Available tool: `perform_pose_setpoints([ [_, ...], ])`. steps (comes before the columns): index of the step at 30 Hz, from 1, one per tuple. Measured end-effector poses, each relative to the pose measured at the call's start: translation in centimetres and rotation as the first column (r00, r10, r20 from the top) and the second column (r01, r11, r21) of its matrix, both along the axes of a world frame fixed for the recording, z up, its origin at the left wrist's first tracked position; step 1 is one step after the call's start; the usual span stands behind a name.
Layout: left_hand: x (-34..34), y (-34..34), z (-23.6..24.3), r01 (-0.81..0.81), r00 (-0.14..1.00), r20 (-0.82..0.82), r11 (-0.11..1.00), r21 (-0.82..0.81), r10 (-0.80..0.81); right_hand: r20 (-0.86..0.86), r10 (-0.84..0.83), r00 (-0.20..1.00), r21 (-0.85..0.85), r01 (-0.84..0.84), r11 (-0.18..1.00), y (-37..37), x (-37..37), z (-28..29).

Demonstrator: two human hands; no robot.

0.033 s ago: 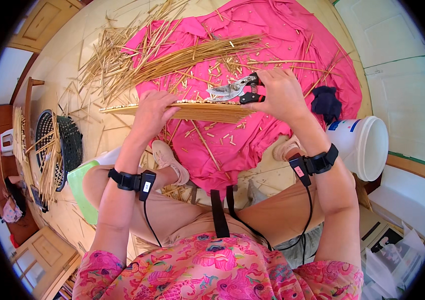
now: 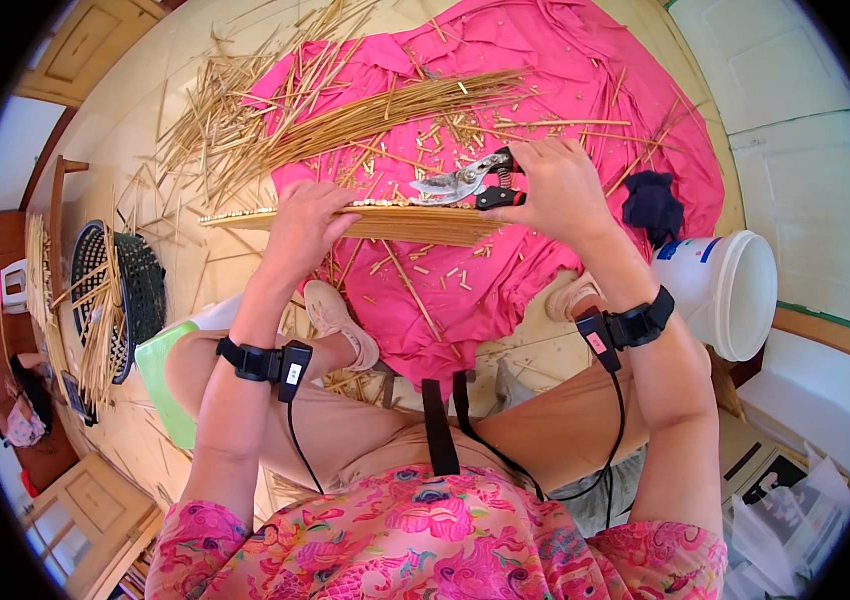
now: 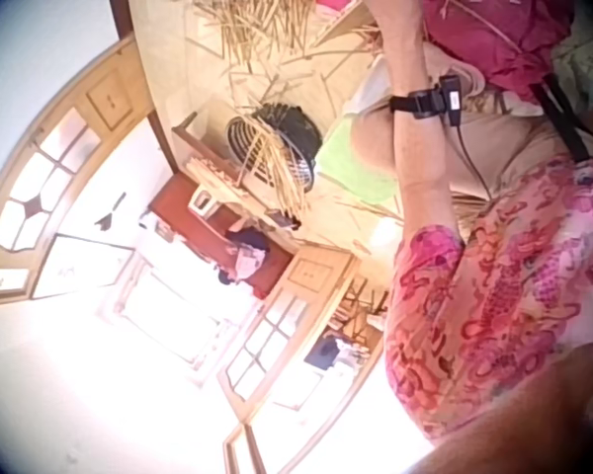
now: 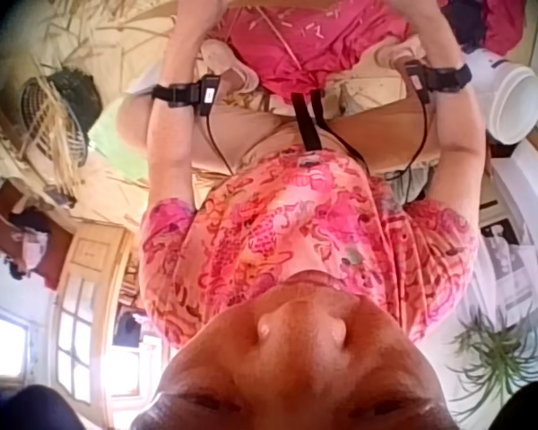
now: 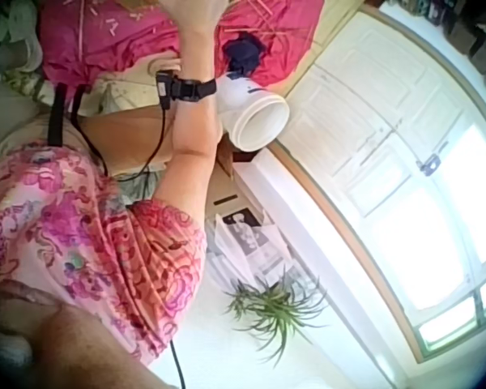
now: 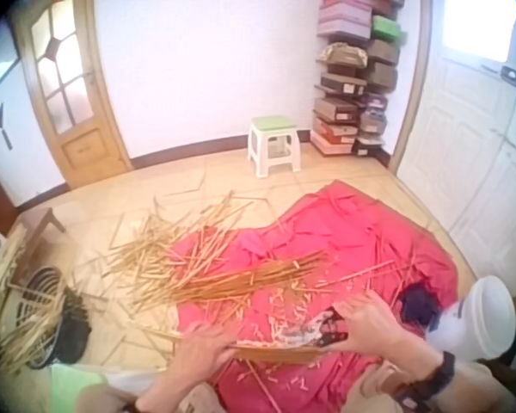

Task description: The person weaves a straw mat by inserting individual straw stalks through a pre-strung frame and then uses shears to trim the edges of the mat.

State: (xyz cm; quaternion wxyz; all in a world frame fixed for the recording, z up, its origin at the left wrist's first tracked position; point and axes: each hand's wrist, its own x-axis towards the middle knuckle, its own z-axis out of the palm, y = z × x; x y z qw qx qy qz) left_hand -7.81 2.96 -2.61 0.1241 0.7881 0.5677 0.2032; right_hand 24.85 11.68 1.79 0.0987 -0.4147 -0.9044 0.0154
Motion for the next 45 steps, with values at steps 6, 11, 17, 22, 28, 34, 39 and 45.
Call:
perform_pose_setpoints([
  [6,-0.1,-0.1,-0.1,0.020,1.000,-0.008,0.999,0.042,-0.019,0.065,0.024,0.998,-0.089,-0.018,0.996,-0.1,-0.6,-0.6],
  [11,-0.1,-0.2,-0.2,0.007,1.000,-0.006,1.000,0.009,-0.007,0.103,0.013,0.995,-0.120,0.000,0.993,0.0,-1.1,-0.3],
  [17,0.0,-0.2,-0.1,0.011,1.000,-0.006,1.000,0.006,-0.011,0.097,0.021,0.995,-0.061,-0.016,0.998,0.0,-1.1,0.1],
  [22,-0.2,-0.3,-0.2,0.024,1.000,-0.003,0.999,0.044,-0.024,0.011,-0.060,0.998,-0.012,0.060,0.998,0.9,-0.4,1.3],
  [28,-0.1,-0.3,0.0,0.023,1.000,-0.011,1.000,0.010,-0.023,0.069,0.017,0.998,-0.053,-0.013,0.999,0.8,-0.5,0.9],
  [34,0.0,-0.4,0.1,0.007,1.000,-0.014,1.000,-0.017,-0.007,0.137,0.048,0.989,-0.029,-0.044,0.999,0.1,-1.4,0.4],
  [39,0.0,-0.3,0.2,0.017,1.000,-0.008,1.000,-0.006,-0.018,0.161,0.045,0.986,-0.078,-0.033,0.996,-0.1,-1.8,0.9],
  [45,-0.1,-0.4,-0.1,0.014,1.000,-0.002,1.000,0.017,-0.014,0.143,0.004,0.990,-0.130,0.015,0.991,-0.1,-1.8,1.2],
])
